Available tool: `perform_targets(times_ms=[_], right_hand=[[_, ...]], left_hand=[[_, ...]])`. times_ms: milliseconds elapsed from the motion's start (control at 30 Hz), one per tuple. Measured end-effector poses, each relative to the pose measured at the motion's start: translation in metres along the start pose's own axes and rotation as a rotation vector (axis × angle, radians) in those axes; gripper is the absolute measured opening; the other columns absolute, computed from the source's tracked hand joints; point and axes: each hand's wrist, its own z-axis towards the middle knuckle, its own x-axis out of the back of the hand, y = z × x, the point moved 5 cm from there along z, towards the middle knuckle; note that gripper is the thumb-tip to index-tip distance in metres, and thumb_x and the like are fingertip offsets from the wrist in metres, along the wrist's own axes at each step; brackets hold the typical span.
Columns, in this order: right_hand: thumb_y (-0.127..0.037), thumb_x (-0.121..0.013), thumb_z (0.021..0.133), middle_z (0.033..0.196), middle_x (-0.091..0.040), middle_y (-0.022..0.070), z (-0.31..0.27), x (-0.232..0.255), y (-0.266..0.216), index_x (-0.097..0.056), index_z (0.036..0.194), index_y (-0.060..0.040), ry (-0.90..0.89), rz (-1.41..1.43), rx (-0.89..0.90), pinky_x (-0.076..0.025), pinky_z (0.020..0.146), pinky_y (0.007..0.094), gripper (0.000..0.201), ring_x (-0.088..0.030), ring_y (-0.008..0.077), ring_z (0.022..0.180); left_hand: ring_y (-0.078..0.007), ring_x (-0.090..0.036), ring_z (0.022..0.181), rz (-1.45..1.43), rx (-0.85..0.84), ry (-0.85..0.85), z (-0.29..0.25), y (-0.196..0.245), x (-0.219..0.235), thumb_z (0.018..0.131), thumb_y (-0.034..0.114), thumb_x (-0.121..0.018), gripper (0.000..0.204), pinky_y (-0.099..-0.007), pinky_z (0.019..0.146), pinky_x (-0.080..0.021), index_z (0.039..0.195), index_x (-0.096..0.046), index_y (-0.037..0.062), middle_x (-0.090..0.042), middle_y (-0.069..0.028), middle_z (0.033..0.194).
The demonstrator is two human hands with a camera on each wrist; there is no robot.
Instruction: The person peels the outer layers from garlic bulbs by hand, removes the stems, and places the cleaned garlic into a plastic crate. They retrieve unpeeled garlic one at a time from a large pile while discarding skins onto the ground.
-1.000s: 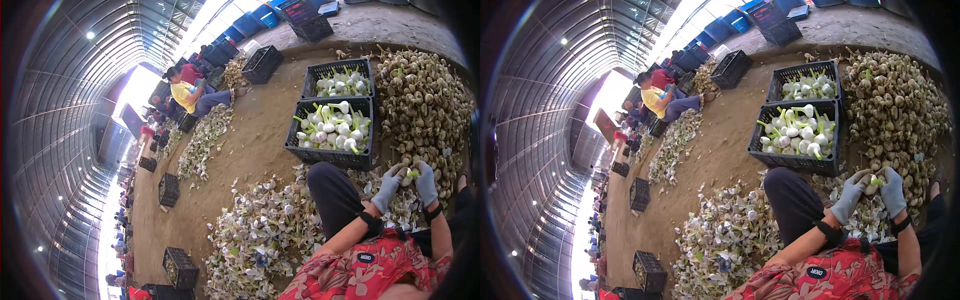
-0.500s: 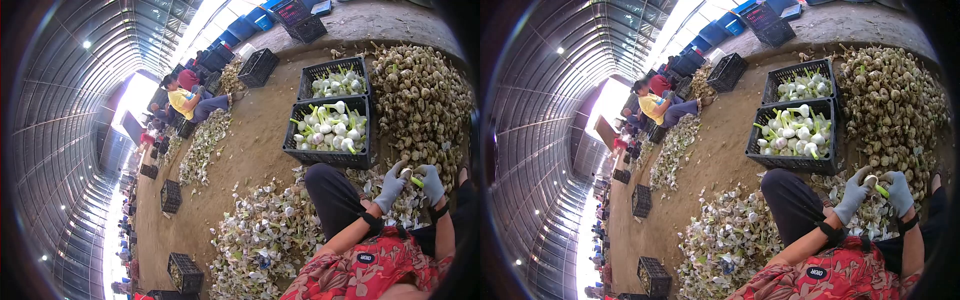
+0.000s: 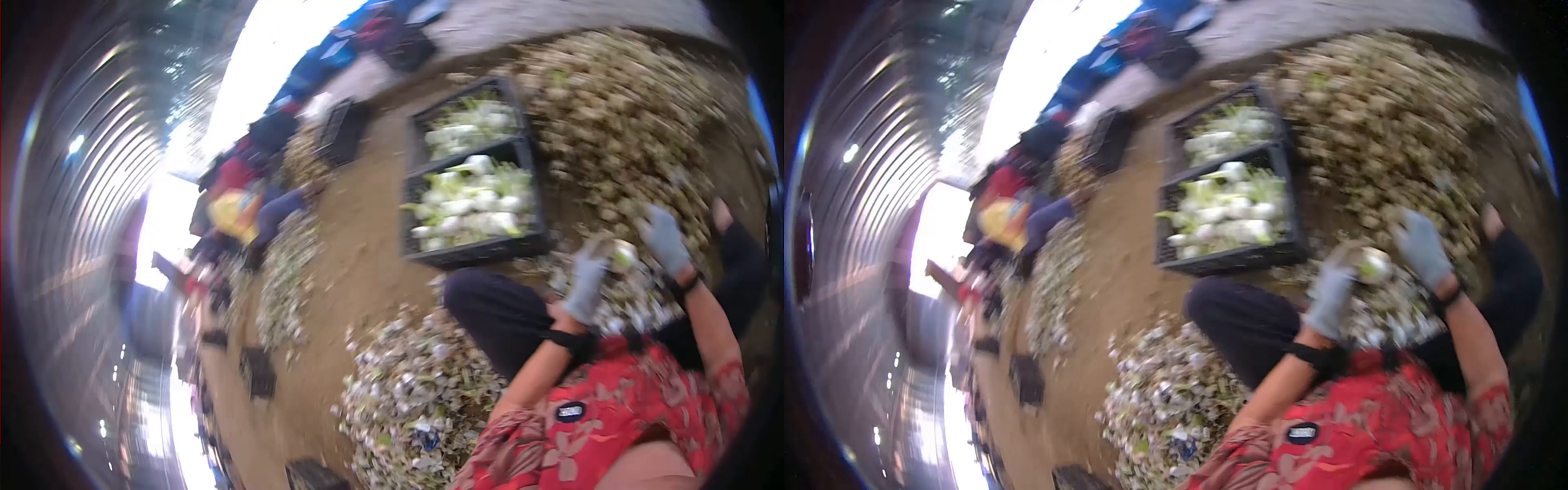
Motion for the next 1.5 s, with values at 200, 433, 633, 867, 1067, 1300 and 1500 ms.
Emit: perform_targets(times_ms=[200, 433, 633, 867, 1067, 1300, 1500], right_hand=[[-0.01, -0.06, 0.083, 0.09, -0.07, 0.0092, -0.023, 0.015, 0.005, -0.067, 0.1, 0.0017, -0.128, 0.483, -0.216, -0.05, 0.074, 0.0304, 0.022, -0.065, 0.0158, 0.083], [-0.025, -0.072, 0.084, 0.086, -0.066, 0.0058, -0.056, 0.004, -0.019, -0.064, 0.103, 0.001, -0.146, 0.906, -0.48, -0.049, 0.067, 0.0259, 0.033, -0.062, 0.0128, 0.077], [-0.032, -0.08, 0.074, 0.086, -0.066, 0.0071, -0.051, 0.007, -0.01, -0.063, 0.1, 0.002, -0.153, 0.604, -0.435, -0.048, 0.072, 0.0286, 0.046, -0.06, 0.0133, 0.081], [-0.026, -0.071, 0.084, 0.072, -0.065, 0.0083, -0.045, -0.002, 0.007, -0.064, 0.096, 0.0006, -0.297, 1.046, -0.817, -0.047, 0.048, 0.0237, 0.03, -0.059, 0.0111, 0.056], [-0.023, -0.069, 0.085, 0.094, -0.068, 0.0101, -0.046, 0.008, -0.008, -0.066, 0.105, -0.0026, 0.003, 0.412, -0.223, -0.053, 0.066, 0.0331, 0.029, -0.067, 0.0185, 0.08], [-0.011, -0.067, 0.077, 0.087, -0.064, 0.007, -0.05, 0.006, -0.03, -0.065, 0.089, -0.0094, 0.101, -0.125, -0.075, -0.051, 0.065, 0.0363, 0.012, -0.064, 0.0288, 0.076], [-0.013, -0.065, 0.079, 0.084, -0.063, 0.0127, -0.04, 0.0, -0.002, -0.062, 0.088, -0.0043, 0.125, -0.056, -0.212, -0.05, 0.067, 0.0398, 0.013, -0.063, 0.0332, 0.078]], left_hand=[[-0.0167, -0.062, 0.097, -0.285, 0.196, -0.044, -0.003, -0.016, 0.012, 0.094, 0.012, -0.051, 0.033, -0.0299, 0.083, -0.054, 0.124, -0.054, 0.0002, -0.063, -0.0095, 0.11], [-0.0145, -0.059, 0.097, 0.076, 0.091, -0.041, -0.005, 0.012, -0.026, 0.092, 0.015, -0.057, 0.036, -0.025, 0.08, -0.051, 0.126, -0.051, 0.003, -0.059, -0.0073, 0.109], [-0.0097, -0.057, 0.075, -0.032, 0.25, 0.054, 0.001, 0.005, -0.033, 0.097, 0.035, -0.048, 0.043, -0.0199, 0.06, -0.046, 0.122, -0.054, 0.001, -0.061, -0.0055, 0.097], [-0.0065, -0.054, 0.063, 0.059, 0.22, 0.061, 0.011, -0.008, -0.027, 0.099, 0.035, -0.047, 0.043, -0.0186, 0.051, -0.041, 0.12, -0.055, -0.0011, -0.062, -0.0042, 0.087], [-0.0122, -0.058, 0.069, -0.174, 0.241, 0.163, 0.013, -0.02, -0.018, 0.097, 0.031, -0.053, 0.038, -0.0227, 0.054, -0.045, 0.12, -0.052, 0.001, -0.063, -0.0087, 0.093], [-0.0163, -0.061, 0.082, -0.035, 0.158, 0.234, 0.008, -0.022, -0.02, 0.097, 0.031, -0.055, 0.035, -0.0258, 0.067, -0.052, 0.115, -0.049, 0.0013, -0.061, -0.0107, 0.101], [-0.016, -0.062, 0.082, -0.112, 0.249, 0.162, 0.005, -0.015, -0.023, 0.097, 0.032, -0.054, 0.038, -0.0245, 0.064, -0.052, 0.117, -0.052, -0.0004, -0.062, -0.0113, 0.102]])
